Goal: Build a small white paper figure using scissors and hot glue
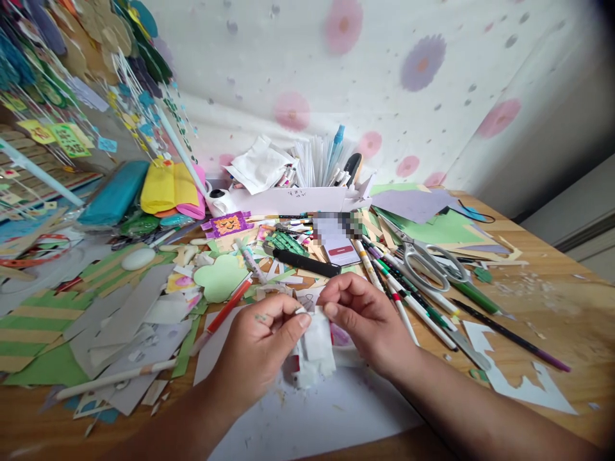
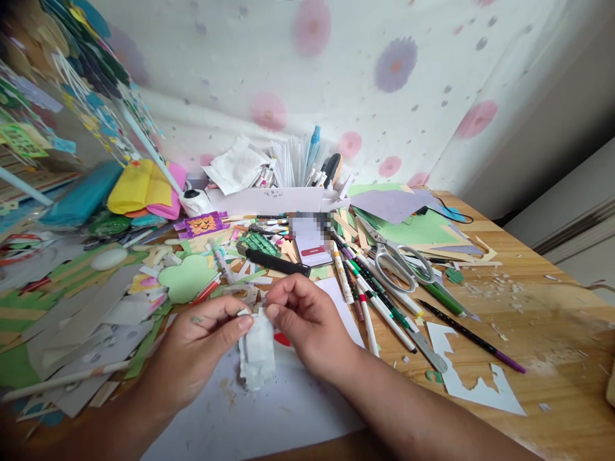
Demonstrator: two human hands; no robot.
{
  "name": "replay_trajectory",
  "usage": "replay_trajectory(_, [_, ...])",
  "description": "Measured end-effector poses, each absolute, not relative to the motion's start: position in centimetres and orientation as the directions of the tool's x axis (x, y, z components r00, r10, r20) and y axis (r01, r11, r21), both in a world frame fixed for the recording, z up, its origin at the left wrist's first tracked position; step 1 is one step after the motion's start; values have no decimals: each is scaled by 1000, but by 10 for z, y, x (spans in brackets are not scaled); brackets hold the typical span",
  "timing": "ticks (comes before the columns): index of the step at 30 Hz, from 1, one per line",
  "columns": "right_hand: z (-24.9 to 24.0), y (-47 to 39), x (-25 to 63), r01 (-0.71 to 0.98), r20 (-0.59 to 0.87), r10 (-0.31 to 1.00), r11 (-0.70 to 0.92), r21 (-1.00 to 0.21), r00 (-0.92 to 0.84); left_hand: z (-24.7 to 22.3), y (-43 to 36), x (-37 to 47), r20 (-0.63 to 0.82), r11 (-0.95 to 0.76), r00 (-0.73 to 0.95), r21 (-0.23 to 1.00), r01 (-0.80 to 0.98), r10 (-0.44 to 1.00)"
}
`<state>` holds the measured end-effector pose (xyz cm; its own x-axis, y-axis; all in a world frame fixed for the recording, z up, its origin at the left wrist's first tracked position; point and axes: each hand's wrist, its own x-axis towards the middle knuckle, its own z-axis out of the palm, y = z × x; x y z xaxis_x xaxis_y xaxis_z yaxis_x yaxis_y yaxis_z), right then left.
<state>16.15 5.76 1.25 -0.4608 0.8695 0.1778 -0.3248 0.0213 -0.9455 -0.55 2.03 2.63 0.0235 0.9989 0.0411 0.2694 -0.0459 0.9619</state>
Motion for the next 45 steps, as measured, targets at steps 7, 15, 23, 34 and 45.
replay_trajectory(7, [13, 56, 157, -287, 217, 862, 88, -954, -459, 24, 17, -6, 44, -54, 47, 966, 252, 998])
replay_trajectory(15, [16, 61, 160, -354, 130, 875, -49, -934, -466, 14, 18, -8, -117, 136, 154, 984, -113, 981])
replay_trajectory(23, [15, 67, 171, -180, 234, 903, 179, -967, -361, 14, 23, -8, -142, 143, 28, 988, -54, 990])
replay_trajectory(34, [26, 60, 175, 718, -306, 650, 639, -276, -696, 26, 35, -32, -181, 99, -265, 951, -293, 947])
replay_trajectory(45, [35, 71, 215, 504, 177, 732, 602, -620, -658, 30, 39, -35, -55, -51, -312, 946, -320, 949])
